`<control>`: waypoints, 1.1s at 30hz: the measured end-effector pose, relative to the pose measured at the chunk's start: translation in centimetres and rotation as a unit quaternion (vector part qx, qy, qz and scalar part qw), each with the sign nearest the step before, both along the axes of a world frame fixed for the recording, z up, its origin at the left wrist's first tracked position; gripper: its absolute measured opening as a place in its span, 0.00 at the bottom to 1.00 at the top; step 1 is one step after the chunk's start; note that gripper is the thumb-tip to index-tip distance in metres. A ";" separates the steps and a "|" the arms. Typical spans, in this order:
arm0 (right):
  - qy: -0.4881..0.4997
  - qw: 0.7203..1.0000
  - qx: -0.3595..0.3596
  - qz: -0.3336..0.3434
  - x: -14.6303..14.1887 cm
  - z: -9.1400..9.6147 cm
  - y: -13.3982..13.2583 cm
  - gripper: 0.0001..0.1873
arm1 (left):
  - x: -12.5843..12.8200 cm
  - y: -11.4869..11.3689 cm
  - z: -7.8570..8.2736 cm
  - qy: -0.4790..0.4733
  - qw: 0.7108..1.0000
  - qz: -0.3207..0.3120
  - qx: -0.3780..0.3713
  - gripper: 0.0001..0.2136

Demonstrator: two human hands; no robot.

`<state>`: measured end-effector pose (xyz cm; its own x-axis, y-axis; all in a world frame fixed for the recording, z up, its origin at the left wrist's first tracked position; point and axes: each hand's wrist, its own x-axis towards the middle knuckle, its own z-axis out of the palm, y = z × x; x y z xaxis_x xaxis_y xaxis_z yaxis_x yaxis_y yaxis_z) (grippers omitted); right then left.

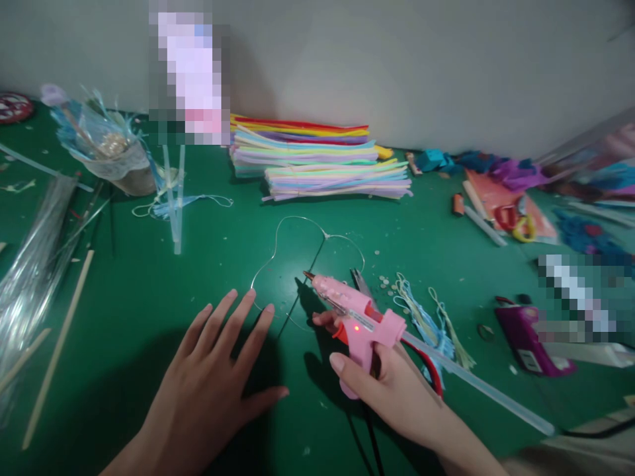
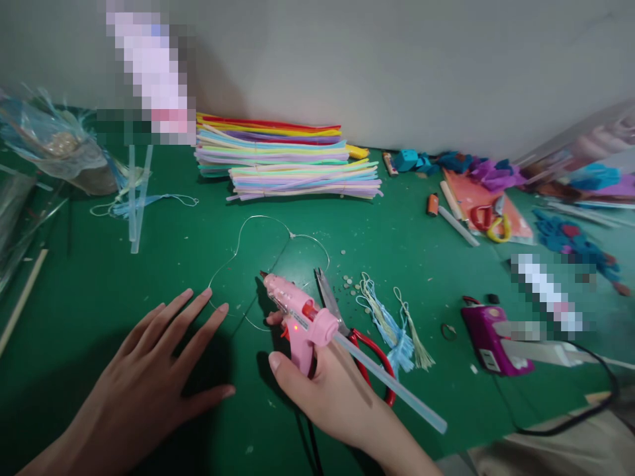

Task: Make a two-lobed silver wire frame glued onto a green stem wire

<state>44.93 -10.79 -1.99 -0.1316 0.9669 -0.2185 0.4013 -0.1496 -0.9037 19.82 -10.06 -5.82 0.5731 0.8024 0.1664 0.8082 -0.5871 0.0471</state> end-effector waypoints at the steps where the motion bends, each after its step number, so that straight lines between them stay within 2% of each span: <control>1: -0.013 1.000 0.008 0.009 0.1 0.1 -0.1 0.14 | 0.0 0.0 0.0 -0.001 1.000 0.000 -0.004 0.38; 8: -0.115 0.992 0.002 0.053 0.1 0.0 -0.5 0.18 | 0.0 -0.1 -0.2 -0.005 1.000 -0.010 -0.002 0.32; 14: -0.104 0.993 0.011 0.061 0.0 0.0 -0.5 0.17 | 0.2 -0.1 -0.2 -0.014 1.000 -0.013 0.007 0.28; 25: -0.129 0.989 0.023 0.062 0.5 0.0 -0.7 0.19 | 0.4 -0.3 -0.1 -0.009 1.000 -0.007 0.008 0.28; 33: -0.128 0.989 0.004 0.072 0.9 -0.4 -1.1 0.17 | 0.3 -0.1 -0.2 -0.015 1.000 -0.007 -0.003 0.27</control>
